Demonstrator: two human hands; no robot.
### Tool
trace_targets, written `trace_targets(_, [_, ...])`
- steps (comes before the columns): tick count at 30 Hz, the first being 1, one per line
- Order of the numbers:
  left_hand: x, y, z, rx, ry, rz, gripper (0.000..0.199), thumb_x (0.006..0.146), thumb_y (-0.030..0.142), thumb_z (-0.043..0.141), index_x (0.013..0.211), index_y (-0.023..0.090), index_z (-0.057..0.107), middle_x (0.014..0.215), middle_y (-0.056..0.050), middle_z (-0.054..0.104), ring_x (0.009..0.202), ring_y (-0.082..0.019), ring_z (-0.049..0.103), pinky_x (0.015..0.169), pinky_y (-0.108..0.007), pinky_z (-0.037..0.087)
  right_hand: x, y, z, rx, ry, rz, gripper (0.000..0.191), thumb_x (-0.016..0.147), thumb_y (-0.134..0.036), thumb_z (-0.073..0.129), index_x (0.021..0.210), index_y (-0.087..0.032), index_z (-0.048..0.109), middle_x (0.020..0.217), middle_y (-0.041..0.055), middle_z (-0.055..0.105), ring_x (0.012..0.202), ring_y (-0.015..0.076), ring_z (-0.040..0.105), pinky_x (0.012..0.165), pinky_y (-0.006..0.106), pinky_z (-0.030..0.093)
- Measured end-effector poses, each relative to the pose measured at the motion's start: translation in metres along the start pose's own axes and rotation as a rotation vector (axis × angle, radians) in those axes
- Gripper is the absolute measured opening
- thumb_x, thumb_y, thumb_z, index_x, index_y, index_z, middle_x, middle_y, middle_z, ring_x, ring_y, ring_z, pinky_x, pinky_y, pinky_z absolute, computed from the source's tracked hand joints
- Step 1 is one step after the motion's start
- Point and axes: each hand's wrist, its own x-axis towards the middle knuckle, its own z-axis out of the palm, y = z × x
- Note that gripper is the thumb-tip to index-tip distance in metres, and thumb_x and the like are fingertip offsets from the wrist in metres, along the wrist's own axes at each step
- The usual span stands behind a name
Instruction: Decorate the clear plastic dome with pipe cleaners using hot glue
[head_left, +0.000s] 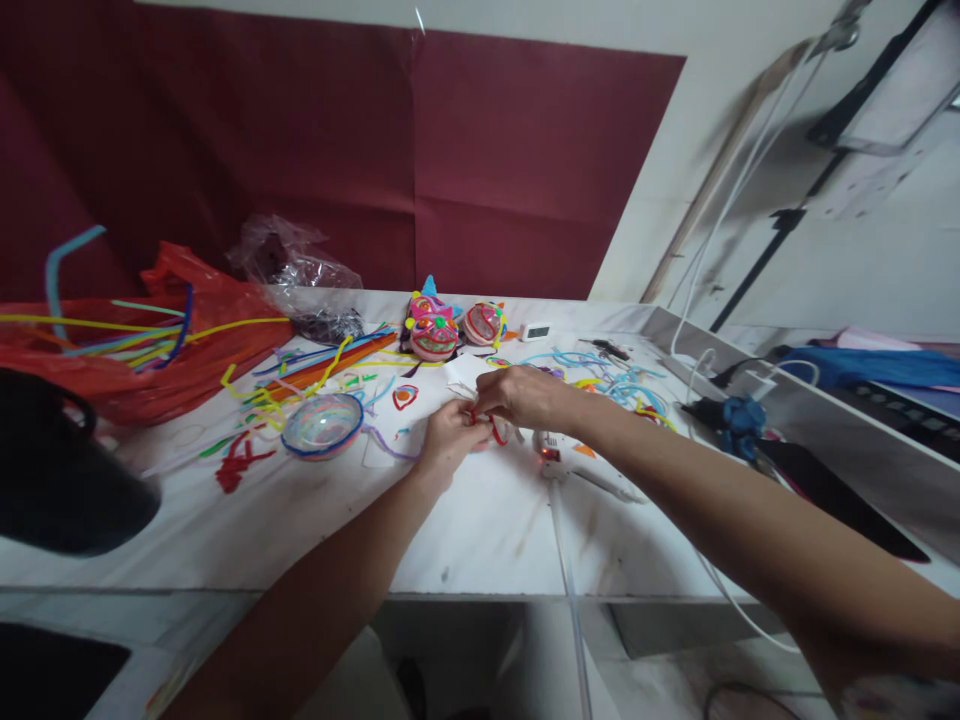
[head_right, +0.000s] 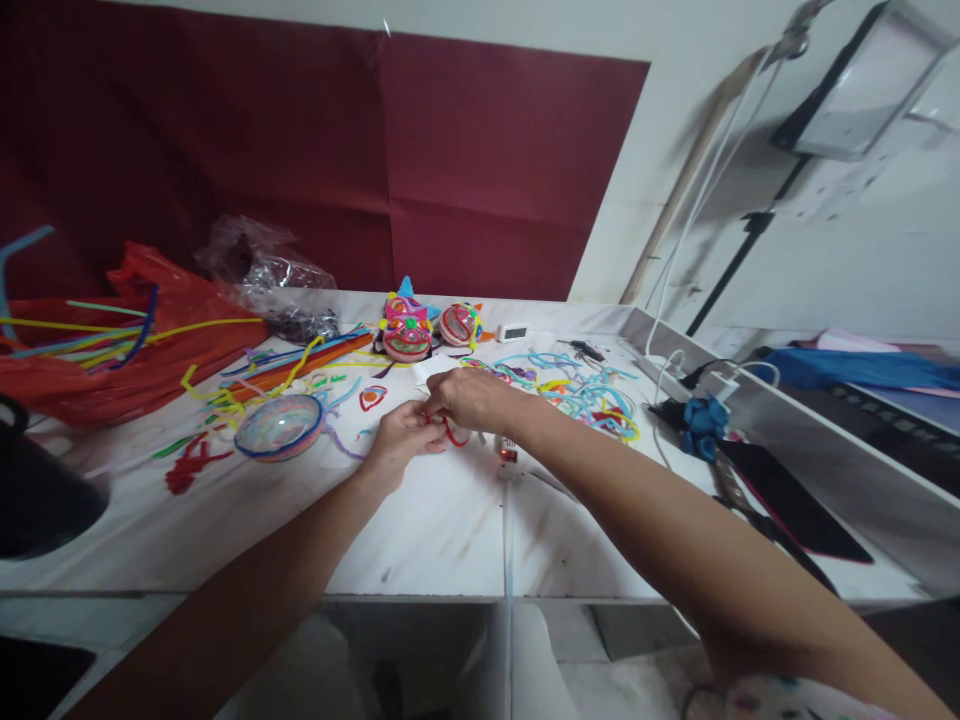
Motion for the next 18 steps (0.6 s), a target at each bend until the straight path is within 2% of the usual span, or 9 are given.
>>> trace_targets(4, [0.0019, -0.0008, -0.0032, -0.017, -0.037, 0.009, 0.022, 0.066, 0.022, 0.081, 0.084, 0.019, 0.07, 0.076, -0.003, 0.078, 0.07, -0.019, 0.076, 0.066, -0.027, 0.064, -0.001, 0.0034, 0.0021, 0.021, 0.014, -0.006, 0.028, 0.101, -0.004, 0.066, 0.095, -0.019, 0.088, 0.098, 0.0097, 0.078, 0.088, 0.0206, 0.071, 0.066, 0.029, 0.035])
trace_targets(8, [0.0055, -0.0024, -0.0045, -0.071, -0.025, -0.018, 0.023, 0.069, 0.033, 0.071, 0.088, 0.02, 0.069, 0.074, -0.003, 0.077, 0.072, -0.023, 0.08, 0.07, -0.034, 0.068, -0.0028, 0.005, 0.0014, 0.01, 0.035, -0.018, 0.03, 0.102, -0.003, 0.065, 0.096, -0.019, 0.089, 0.098, 0.01, 0.078, 0.087, 0.02, 0.071, 0.066, 0.029, 0.036])
trace_targets(11, [0.0074, -0.0031, -0.0044, -0.078, -0.018, -0.024, 0.023, 0.071, 0.035, 0.07, 0.088, 0.021, 0.066, 0.07, -0.002, 0.074, 0.071, -0.023, 0.081, 0.074, -0.037, 0.07, -0.004, 0.0046, 0.0004, 0.005, 0.036, -0.021, 0.03, 0.102, -0.004, 0.065, 0.098, -0.019, 0.09, 0.099, 0.0104, 0.079, 0.089, 0.0204, 0.072, 0.067, 0.029, 0.038])
trace_targets(18, [0.0088, -0.0043, -0.0045, -0.049, -0.014, -0.008, 0.021, 0.074, 0.033, 0.075, 0.088, 0.021, 0.066, 0.073, -0.001, 0.074, 0.063, -0.019, 0.076, 0.067, -0.032, 0.067, -0.0041, 0.0022, -0.0026, -0.009, 0.023, -0.025, 0.031, 0.102, -0.003, 0.064, 0.102, -0.018, 0.091, 0.101, 0.011, 0.08, 0.091, 0.0207, 0.072, 0.068, 0.028, 0.039])
